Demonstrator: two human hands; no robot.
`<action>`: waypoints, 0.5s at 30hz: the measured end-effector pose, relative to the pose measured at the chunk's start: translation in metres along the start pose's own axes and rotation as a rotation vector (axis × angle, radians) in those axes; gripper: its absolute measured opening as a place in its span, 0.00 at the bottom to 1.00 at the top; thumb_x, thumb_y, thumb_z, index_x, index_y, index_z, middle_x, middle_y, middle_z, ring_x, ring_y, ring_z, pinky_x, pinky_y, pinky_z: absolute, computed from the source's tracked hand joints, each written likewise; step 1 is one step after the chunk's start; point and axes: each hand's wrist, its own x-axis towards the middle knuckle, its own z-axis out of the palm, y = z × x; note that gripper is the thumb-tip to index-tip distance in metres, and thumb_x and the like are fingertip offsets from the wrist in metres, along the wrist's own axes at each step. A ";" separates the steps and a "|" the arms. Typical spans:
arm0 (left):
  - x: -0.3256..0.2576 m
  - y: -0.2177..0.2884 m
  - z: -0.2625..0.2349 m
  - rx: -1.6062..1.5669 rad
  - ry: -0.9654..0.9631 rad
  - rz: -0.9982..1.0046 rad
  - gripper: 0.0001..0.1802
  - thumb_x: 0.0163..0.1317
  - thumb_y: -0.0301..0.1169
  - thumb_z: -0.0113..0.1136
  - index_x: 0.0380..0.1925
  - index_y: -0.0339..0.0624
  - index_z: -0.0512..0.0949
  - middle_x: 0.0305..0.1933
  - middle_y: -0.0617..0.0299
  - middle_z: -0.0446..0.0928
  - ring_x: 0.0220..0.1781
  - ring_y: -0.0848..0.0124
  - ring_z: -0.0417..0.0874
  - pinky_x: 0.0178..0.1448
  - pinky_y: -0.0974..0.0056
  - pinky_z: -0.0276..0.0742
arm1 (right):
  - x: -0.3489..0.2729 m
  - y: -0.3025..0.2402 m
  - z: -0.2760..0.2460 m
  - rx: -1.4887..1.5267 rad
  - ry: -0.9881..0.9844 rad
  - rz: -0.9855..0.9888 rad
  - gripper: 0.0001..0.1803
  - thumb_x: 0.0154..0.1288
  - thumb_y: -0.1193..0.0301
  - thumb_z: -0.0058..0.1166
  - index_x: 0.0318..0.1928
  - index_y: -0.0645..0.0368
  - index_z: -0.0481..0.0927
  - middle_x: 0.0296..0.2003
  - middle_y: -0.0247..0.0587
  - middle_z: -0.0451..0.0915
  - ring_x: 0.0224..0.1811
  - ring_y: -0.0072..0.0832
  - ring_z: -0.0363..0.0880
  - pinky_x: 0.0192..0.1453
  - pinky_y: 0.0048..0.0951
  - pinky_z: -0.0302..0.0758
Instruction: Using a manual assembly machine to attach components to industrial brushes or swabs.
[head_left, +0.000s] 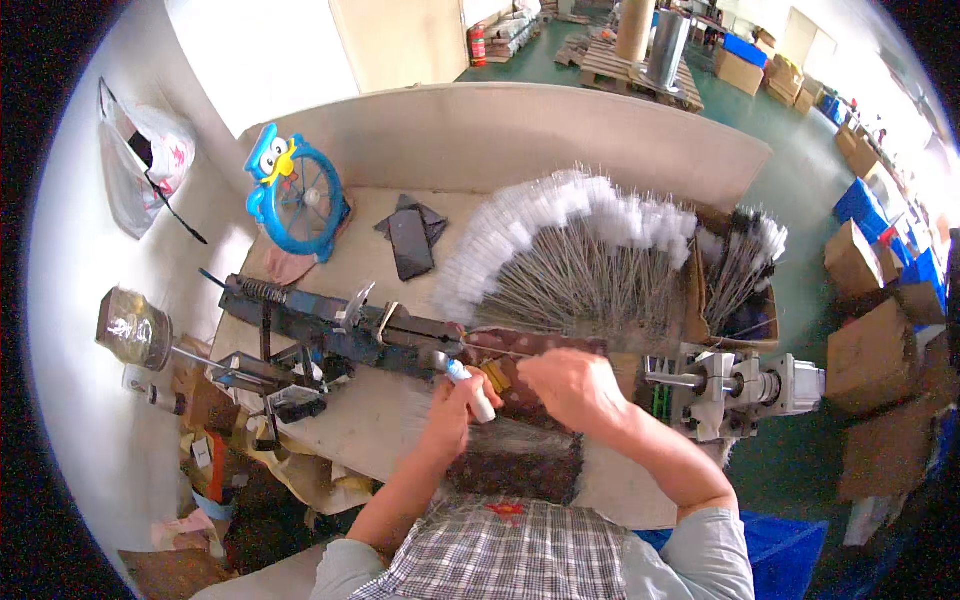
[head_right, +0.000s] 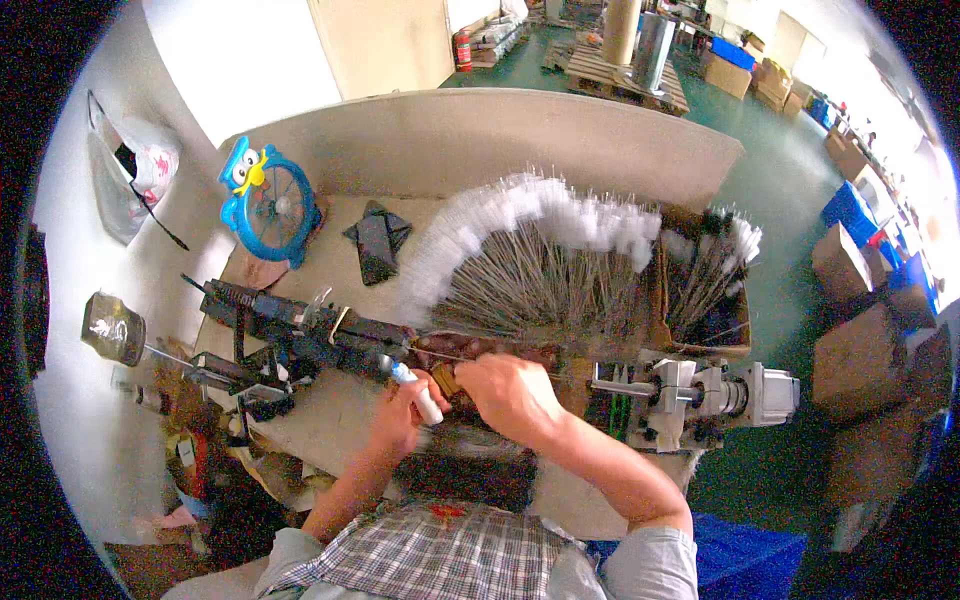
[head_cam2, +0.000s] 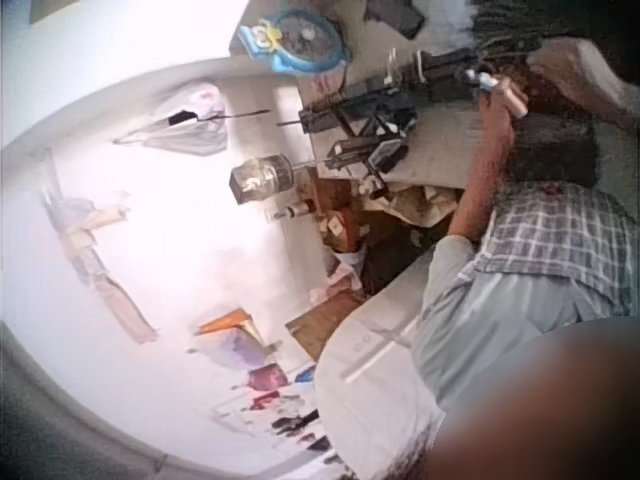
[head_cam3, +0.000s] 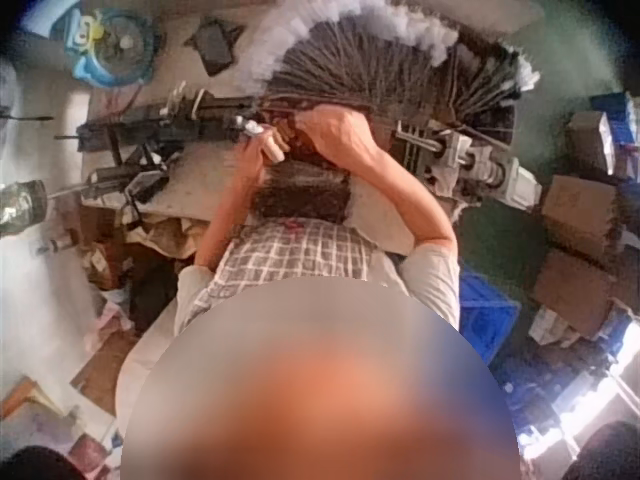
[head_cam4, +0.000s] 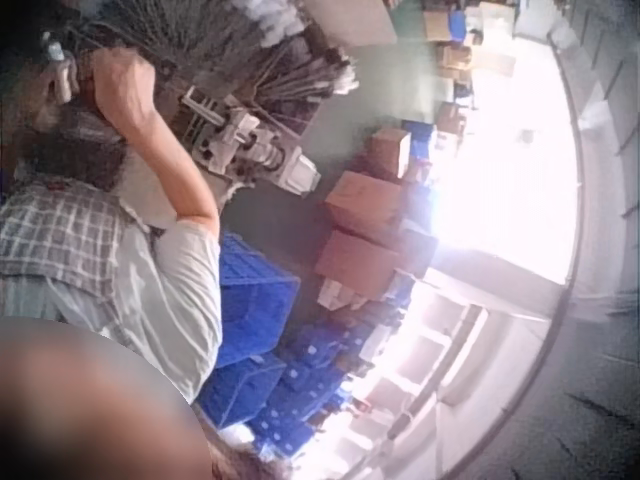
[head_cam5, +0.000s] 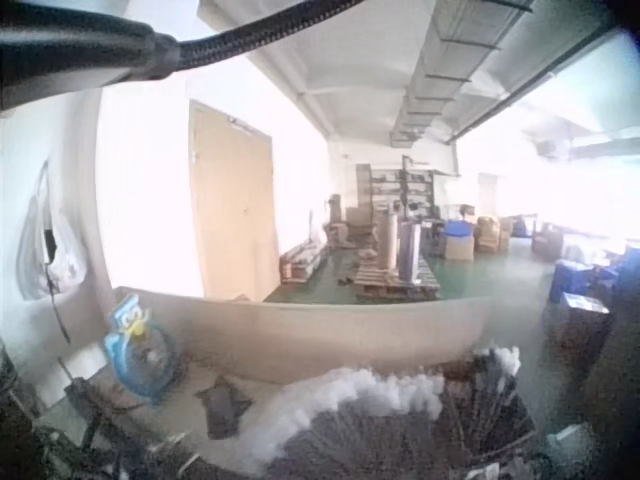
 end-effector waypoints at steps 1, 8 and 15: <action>0.001 -0.003 0.004 -0.169 -0.034 0.009 0.07 0.53 0.26 0.58 0.29 0.39 0.69 0.26 0.58 0.77 0.27 0.70 0.79 0.31 0.64 0.76 | -0.009 0.005 0.007 -0.007 -0.095 0.035 0.08 0.52 0.72 0.56 0.35 0.56 0.79 0.28 0.39 0.77 0.30 0.38 0.77 0.34 0.37 0.75; 0.002 0.035 -0.002 0.907 -0.021 -0.005 0.16 0.48 0.35 0.65 0.31 0.38 0.72 0.24 0.61 0.76 0.27 0.75 0.76 0.32 0.68 0.73 | -0.006 0.019 0.087 -0.042 -0.074 0.105 0.11 0.56 0.69 0.52 0.41 0.55 0.73 0.32 0.43 0.77 0.33 0.41 0.79 0.32 0.40 0.77; -0.015 0.019 -0.123 0.179 0.287 0.001 0.16 0.57 0.44 0.60 0.39 0.46 0.74 0.31 0.64 0.76 0.32 0.72 0.78 0.36 0.67 0.75 | -0.005 0.015 0.050 0.007 -0.161 0.052 0.14 0.55 0.66 0.56 0.41 0.58 0.76 0.32 0.44 0.75 0.34 0.42 0.78 0.35 0.39 0.77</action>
